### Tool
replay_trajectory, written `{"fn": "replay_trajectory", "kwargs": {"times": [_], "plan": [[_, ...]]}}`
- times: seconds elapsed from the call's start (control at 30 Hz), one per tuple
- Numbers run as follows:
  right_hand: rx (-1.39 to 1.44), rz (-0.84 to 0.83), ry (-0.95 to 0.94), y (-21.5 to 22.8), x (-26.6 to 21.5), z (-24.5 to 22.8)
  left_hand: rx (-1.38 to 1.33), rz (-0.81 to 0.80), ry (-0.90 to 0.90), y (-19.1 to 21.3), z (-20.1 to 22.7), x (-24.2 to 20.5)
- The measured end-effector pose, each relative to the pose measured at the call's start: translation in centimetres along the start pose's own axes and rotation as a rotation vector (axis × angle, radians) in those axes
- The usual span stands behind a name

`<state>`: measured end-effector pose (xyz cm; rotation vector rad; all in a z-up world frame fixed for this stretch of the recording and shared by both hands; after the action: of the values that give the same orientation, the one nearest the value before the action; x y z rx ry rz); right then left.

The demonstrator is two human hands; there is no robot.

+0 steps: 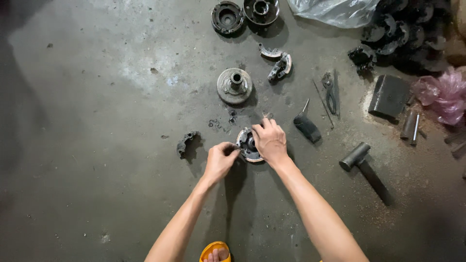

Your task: The person assembles mechanical components on the floor, fitting small metal pieces into a circular housing. They use a hammer to tap a part into place and later use pliers to adjust a spring mechanism within the assembly.

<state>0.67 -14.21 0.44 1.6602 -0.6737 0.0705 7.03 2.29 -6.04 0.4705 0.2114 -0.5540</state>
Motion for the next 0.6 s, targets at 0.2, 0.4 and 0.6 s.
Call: {"fn": "replay_trajectory", "kwargs": {"times": [0.2, 0.4, 0.6], "plan": [[0.095, -0.136, -0.183, 0.1, 0.2, 1.2, 0.217, -0.016, -0.362, -1.7, 3.2, -1.4], [0.106, -0.109, -0.379, -0.7, -3.8, 5.8, 0.179, 0.014, -0.332, -1.9, 3.1, -1.3], [0.245, -0.133, -0.707, -0.6, -6.6, 8.3, 0.232, 0.028, -0.414, -2.3, 4.1, -0.8]]}}
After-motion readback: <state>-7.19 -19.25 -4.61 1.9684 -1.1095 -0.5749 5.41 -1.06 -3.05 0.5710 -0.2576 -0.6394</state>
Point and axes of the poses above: each hand's wrist, its own x-axis towards the middle knuckle, its own y-axis out of the back of the hand, z = x × y, the point moved 9 cm from there along x, towards the middle knuckle, and after that the axes turned 13 degrees about z, right-handed, at the moved point
